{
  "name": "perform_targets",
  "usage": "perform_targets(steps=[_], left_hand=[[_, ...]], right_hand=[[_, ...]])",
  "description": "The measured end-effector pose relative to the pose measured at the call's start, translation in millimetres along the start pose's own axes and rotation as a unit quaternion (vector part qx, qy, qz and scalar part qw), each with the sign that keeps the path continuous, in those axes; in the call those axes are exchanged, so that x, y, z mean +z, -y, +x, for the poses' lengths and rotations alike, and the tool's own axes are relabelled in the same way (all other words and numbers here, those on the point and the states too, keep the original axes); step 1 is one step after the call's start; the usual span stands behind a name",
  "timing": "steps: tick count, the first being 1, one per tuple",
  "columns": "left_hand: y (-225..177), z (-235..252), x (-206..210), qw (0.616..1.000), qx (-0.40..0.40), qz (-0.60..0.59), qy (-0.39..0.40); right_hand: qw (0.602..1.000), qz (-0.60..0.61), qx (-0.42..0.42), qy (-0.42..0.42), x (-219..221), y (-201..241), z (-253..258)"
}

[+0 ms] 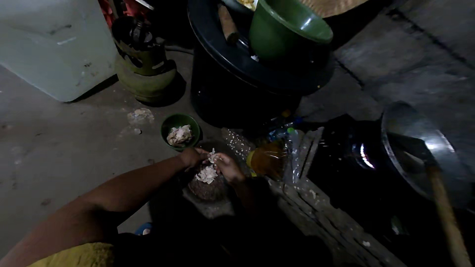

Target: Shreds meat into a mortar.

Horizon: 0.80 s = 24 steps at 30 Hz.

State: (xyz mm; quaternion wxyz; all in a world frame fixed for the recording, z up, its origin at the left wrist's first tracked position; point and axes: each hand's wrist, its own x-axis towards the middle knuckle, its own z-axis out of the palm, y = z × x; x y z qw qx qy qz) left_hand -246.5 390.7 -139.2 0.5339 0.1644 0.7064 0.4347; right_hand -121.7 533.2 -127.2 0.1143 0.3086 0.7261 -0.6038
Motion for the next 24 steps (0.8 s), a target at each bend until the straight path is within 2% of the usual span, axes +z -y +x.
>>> perform_targets(steps=[3,5,10,14,17,24], left_hand=[[-5,-3,6,0.998,-0.016,-0.066,0.001],[-4,-3,6,0.998,-0.007,-0.054,-0.003],[-13,-10,5,0.990,0.029,0.133,-0.035],[-10,-6,4,0.976,0.038,0.211,-0.046],[-5,-4,1,0.980,0.038,0.189,-0.050],[-8,-6,9,0.999,0.001,0.036,-0.005]], right_hand=[[1.000,0.015,0.015,-0.022,5,1,1],[0.999,0.009,0.029,-0.024,6,1,2],[0.992,-0.118,0.038,-0.008,7,2,5],[0.981,-0.187,0.015,-0.051,-4,8,2],[0.980,-0.179,0.012,-0.082,-19,5,6],[0.981,-0.187,-0.021,-0.047,-12,2,5]])
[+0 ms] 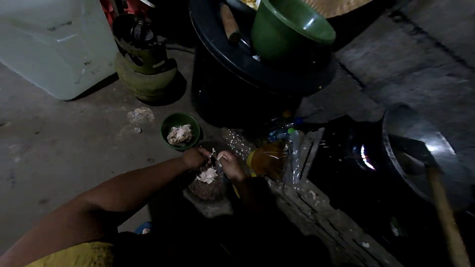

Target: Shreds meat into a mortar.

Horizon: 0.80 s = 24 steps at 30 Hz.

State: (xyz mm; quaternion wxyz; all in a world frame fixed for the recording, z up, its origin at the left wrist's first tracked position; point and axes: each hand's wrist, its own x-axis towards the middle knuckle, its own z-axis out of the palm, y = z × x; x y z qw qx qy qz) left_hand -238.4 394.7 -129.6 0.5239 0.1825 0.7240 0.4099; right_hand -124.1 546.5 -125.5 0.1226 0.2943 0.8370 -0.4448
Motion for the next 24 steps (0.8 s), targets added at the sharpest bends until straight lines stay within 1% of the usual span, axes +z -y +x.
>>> perform_targets(steps=[3,5,8,9,11,13,15,17,19,22,24], left_hand=[[4,4,2,0.998,-0.010,-0.055,0.013],[7,5,2,0.998,-0.014,-0.066,0.010],[6,2,0,0.998,-0.023,-0.058,0.000],[4,0,-1,0.998,-0.030,-0.052,-0.002],[1,-1,0,0.998,-0.040,-0.038,-0.007],[0,-1,-1,0.999,-0.041,-0.013,-0.006],[-1,-1,-1,0.999,-0.042,-0.001,-0.009],[1,2,1,0.999,-0.040,-0.014,-0.015],[3,3,3,0.999,-0.030,-0.037,-0.019],[1,-2,4,0.998,-0.032,-0.042,-0.026],[0,-5,4,0.998,-0.028,-0.045,-0.034]], right_hand=[[0.999,0.031,-0.014,0.007,7,-4,2],[0.999,0.029,0.002,0.022,8,-7,3],[0.994,0.006,0.073,0.079,5,-4,3],[0.991,0.000,0.087,0.106,4,-2,3],[0.986,-0.029,0.089,0.140,3,0,3],[0.988,-0.014,0.088,0.126,3,3,1],[0.990,0.060,0.092,0.084,4,10,-3],[0.986,0.125,0.094,0.059,5,14,-4],[0.984,0.152,0.087,0.039,9,16,-4],[0.991,0.113,0.072,0.011,14,13,-1],[0.998,0.040,0.047,0.034,13,11,1]])
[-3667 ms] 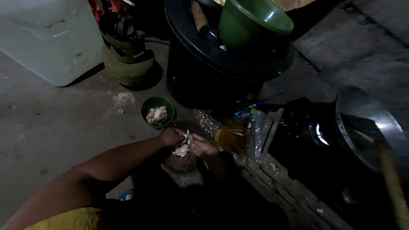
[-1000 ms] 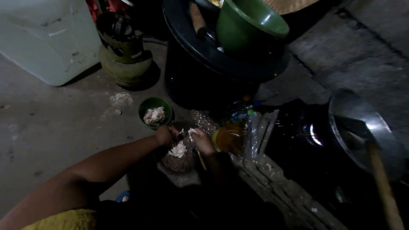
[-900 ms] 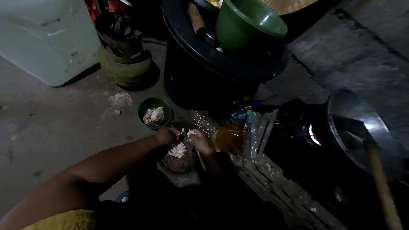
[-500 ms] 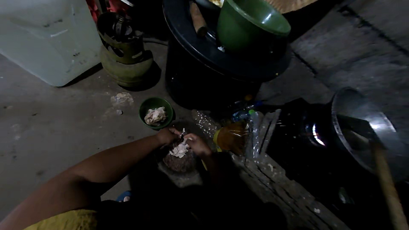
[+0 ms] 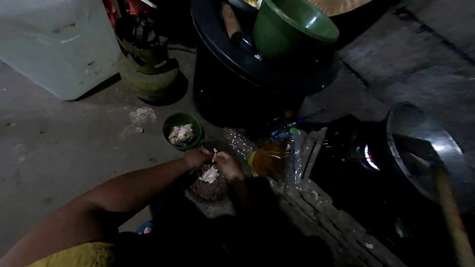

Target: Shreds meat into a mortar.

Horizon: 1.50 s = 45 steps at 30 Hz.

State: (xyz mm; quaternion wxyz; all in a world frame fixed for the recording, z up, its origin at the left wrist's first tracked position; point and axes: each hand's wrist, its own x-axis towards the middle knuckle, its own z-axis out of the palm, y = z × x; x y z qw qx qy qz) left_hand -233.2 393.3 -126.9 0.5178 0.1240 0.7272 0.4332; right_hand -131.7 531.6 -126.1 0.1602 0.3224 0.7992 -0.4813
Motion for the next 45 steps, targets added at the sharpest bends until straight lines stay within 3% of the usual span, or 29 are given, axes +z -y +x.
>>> perform_targets(steps=[4,11,20,28,31,35,40,45], left_hand=[[3,2,-3,0.999,0.026,-0.034,0.007],[2,6,-4,0.999,0.007,-0.036,0.021],[14,24,-18,0.969,0.017,-0.245,-0.002],[11,22,-12,0.974,0.021,-0.227,0.015],[11,21,-9,0.974,0.027,-0.224,0.015],[9,10,-5,0.989,0.054,-0.138,0.016],[7,8,-4,0.989,0.049,-0.136,0.014],[7,10,-7,0.997,0.047,-0.064,0.025]], right_hand=[[0.986,-0.157,-0.042,0.046,-3,7,-3],[0.972,-0.221,-0.072,0.032,1,14,-9],[0.998,-0.007,-0.057,-0.023,-1,-12,3],[0.999,0.022,-0.034,0.017,-3,1,-4],[0.999,0.015,-0.032,-0.002,-1,4,-4],[0.998,0.012,-0.043,-0.039,5,5,-5],[0.993,-0.083,-0.080,-0.015,9,10,-11],[0.992,-0.076,-0.093,-0.049,9,0,-8]])
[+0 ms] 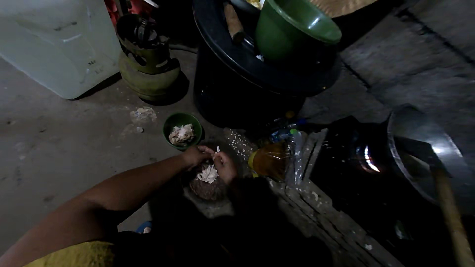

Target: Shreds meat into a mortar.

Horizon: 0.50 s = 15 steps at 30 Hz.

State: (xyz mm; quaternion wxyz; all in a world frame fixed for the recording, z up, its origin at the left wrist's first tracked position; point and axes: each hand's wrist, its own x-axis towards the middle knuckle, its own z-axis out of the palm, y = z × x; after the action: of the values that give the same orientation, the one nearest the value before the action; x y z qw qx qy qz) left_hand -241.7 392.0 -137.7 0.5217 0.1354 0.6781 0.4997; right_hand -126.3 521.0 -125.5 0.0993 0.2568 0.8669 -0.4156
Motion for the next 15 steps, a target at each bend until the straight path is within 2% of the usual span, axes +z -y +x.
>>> perform_targets(steps=[7,15], left_hand=[[-4,-4,3,0.999,-0.025,0.024,-0.001],[1,1,-4,0.992,-0.036,0.123,-0.013]], right_hand=[[0.991,-0.129,-0.034,-0.001,-4,3,-2],[0.993,-0.113,0.011,-0.017,-15,-10,2]])
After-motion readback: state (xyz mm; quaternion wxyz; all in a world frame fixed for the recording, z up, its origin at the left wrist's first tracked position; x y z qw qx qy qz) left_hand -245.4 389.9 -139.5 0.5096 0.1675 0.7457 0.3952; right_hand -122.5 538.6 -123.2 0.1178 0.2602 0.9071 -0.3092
